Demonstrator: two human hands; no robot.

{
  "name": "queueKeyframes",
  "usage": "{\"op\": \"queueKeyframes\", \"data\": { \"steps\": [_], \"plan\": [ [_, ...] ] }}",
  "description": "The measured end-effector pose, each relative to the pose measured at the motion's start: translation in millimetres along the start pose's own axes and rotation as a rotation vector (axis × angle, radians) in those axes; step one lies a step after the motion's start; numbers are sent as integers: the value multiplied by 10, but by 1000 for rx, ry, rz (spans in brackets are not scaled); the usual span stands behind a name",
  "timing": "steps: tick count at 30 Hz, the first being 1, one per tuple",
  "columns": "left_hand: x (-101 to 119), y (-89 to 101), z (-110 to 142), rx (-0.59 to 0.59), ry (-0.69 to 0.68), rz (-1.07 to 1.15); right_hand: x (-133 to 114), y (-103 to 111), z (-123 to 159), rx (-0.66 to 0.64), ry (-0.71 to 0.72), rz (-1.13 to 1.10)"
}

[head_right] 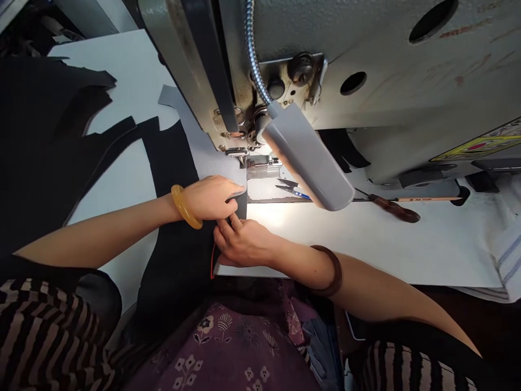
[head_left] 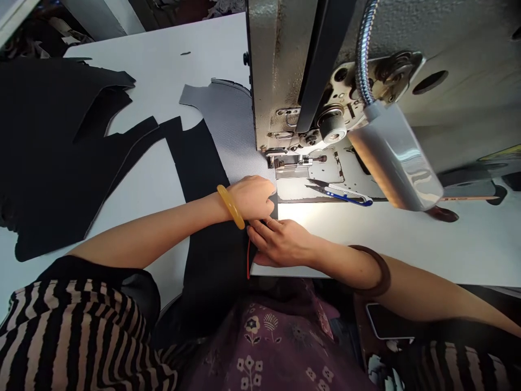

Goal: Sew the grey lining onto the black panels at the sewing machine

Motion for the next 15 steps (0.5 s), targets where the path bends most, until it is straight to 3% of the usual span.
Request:
{"op": "queueKeyframes", "data": {
  "steps": [3,6,11,15],
  "plan": [
    [16,-43,49,66,-1,-28,65,-37,-24,-5,-21,21],
    [5,-104,116,157,4,-68,63,-21,-22,72,0,43],
    [1,-272,195,339,-126,-232,-71,78,14,266,139,53],
    [-23,-368,219,480,-204,-335,-67,83,1,283,88,25]
  ]
}}
Point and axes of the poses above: each hand's wrist, its own z-axis away from the middle knuckle, its own y-axis out of the back of the hand, x = y × z, the point moved 4 cm from there along -z, towards the middle knuckle, and after that the axes turned 5 degrees about -y, right-handed, at the moved point
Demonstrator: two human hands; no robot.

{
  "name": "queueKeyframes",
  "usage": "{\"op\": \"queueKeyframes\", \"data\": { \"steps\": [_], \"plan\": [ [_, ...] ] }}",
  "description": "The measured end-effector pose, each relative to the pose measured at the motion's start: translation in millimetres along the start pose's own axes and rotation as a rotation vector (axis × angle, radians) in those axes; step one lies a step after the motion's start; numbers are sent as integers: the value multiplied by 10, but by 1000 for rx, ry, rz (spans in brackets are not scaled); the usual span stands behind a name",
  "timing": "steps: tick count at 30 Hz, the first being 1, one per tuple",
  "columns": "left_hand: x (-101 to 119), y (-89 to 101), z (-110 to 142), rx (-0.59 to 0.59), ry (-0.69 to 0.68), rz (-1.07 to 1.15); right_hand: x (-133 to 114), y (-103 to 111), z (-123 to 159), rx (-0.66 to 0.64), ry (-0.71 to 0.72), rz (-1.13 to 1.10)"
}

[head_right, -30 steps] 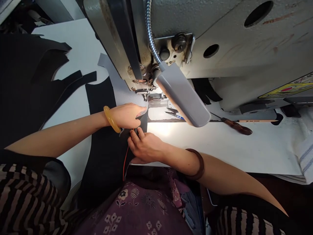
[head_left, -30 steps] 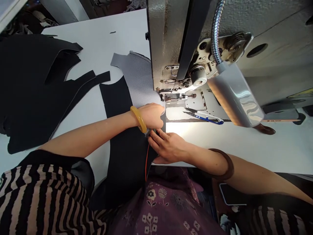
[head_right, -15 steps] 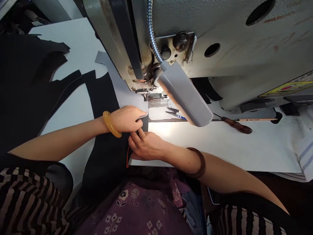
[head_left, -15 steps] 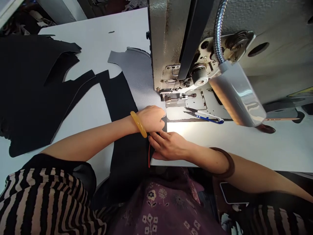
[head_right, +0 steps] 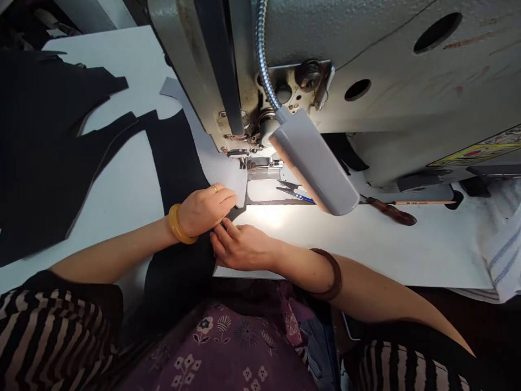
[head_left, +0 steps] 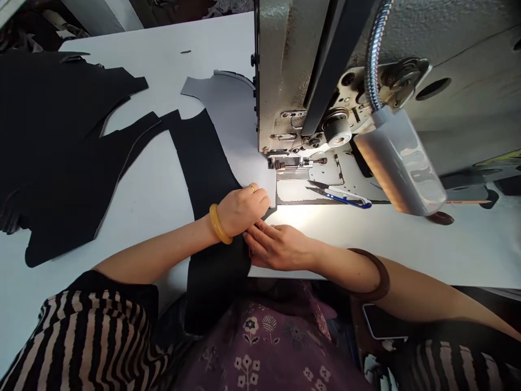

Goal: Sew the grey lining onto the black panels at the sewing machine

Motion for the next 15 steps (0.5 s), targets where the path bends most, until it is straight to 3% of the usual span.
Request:
{"op": "queueKeyframes", "data": {
  "steps": [4,15],
  "plan": [
    [-45,-43,-28,56,-56,-6,8,16,2,79,31,17],
    [-213,-89,-190,-207,-177,-55,183,-67,-11,-1,-83,11]
  ]
}}
Point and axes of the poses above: each hand's wrist, its own z-axis away from the middle knuckle, its own y-axis out of the back of the hand, x = y × z, the point moved 4 cm from there along -z, towards the middle knuckle, and after that the axes turned 5 degrees about -y, right-handed, at the moved point
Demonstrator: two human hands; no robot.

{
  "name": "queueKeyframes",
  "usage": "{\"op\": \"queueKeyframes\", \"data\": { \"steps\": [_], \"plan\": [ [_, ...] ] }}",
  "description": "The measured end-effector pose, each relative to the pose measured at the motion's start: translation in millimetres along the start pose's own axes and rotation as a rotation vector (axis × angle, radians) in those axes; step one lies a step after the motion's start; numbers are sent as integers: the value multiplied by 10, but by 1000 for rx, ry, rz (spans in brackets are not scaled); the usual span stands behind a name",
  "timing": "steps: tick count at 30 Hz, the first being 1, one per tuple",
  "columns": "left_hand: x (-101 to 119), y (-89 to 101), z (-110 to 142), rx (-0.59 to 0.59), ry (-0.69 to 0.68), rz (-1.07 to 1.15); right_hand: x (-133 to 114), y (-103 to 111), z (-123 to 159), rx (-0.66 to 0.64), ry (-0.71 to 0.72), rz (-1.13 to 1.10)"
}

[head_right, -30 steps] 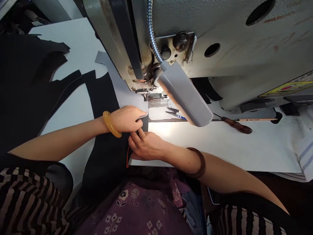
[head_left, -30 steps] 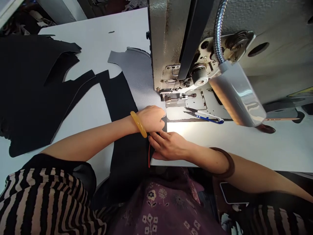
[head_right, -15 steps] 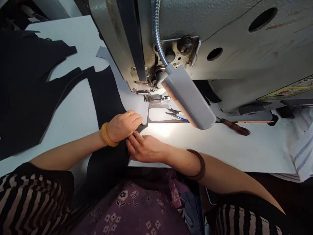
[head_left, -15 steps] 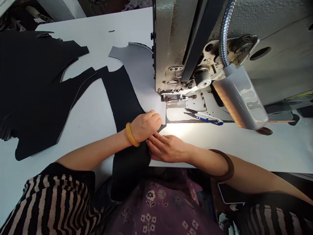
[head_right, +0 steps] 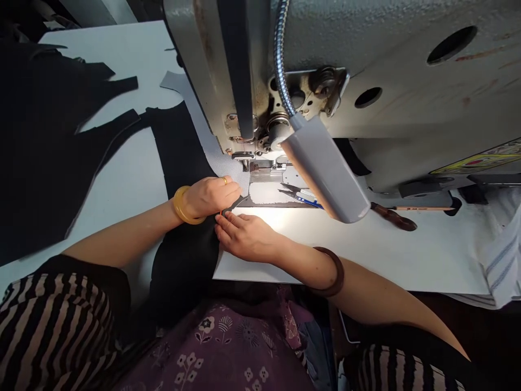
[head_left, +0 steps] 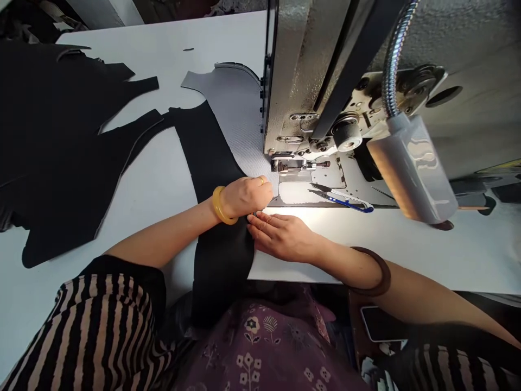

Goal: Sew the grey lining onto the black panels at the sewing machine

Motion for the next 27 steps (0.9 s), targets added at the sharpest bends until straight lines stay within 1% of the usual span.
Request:
{"op": "queueKeyframes", "data": {
  "steps": [3,7,14,17,19,23,27],
  "plan": [
    [-60,-14,-39,-31,3,-1,62,-44,2,-52,-29,-6],
    [-128,-47,-98,-16,18,4,104,-106,14,-97,-67,21],
    [-169,-63,-68,76,20,26,146,-149,12,6,-109,63],
    [-204,-102,-44,119,42,40,153,-149,0,17,-119,56],
    [-235,-140,-42,147,53,65,149,-152,-7,-14,-126,36],
    [-318,-216,-68,184,53,83,145,-176,-17,-117,-148,12],
    [-396,-262,-97,211,74,81,153,-183,-23,-149,-158,1]
  ]
}}
Point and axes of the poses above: each hand's wrist, its own z-axis away from the middle knuckle, its own y-axis out of the back of the hand, x = y × z, the point moved 4 cm from there along -z, towards the middle knuckle, and after that the axes turned 5 degrees about -y, right-handed, at the moved point
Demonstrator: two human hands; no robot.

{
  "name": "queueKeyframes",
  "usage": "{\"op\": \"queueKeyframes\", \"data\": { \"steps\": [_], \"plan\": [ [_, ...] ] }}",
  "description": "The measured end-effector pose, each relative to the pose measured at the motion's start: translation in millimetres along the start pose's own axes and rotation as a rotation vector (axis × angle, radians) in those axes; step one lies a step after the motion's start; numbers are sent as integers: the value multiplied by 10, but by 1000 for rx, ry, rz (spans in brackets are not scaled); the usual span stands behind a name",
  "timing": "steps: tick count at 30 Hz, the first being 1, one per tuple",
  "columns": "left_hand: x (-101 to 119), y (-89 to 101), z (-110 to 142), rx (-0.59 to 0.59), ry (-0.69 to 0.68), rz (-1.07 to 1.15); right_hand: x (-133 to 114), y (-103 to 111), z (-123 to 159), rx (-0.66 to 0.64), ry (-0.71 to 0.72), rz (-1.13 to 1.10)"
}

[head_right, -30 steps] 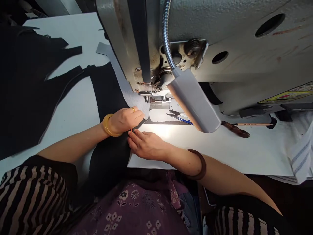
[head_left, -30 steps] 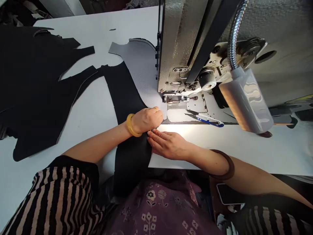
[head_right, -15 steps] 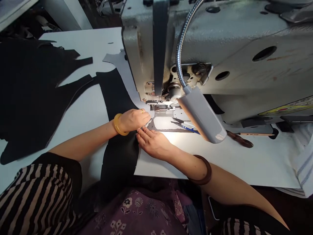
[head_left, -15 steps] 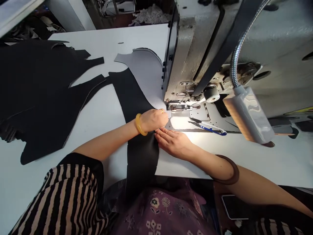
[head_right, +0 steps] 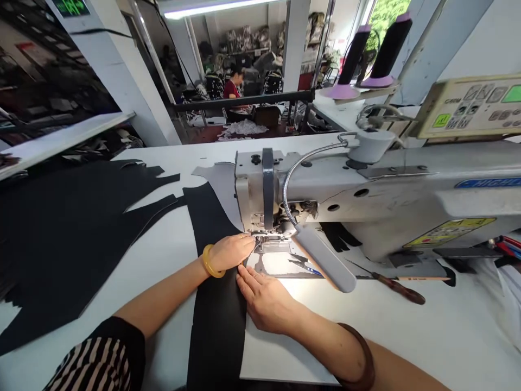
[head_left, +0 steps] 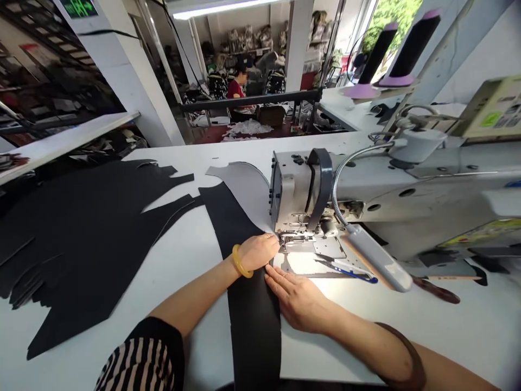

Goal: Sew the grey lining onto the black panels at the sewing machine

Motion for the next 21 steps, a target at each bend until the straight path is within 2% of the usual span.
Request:
{"op": "queueKeyframes", "data": {
  "steps": [10,15,21],
  "plan": [
    [2,42,5,15,8,-84,31,8,-23,56,-45,-26],
    [22,83,12,-28,3,-26,27,57,-55,82,-18,-59],
    [34,66,2,-73,35,-14,80,0,-25,29,-34,-74]
  ]
}}
Point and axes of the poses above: each hand's wrist, its own z-axis away from the middle knuckle, its own y-axis out of the back of the hand, x = y × z, the point moved 4 cm from there along -z, towards the middle knuckle, and after that the axes turned 5 degrees about -y, right-handed, at the moved point
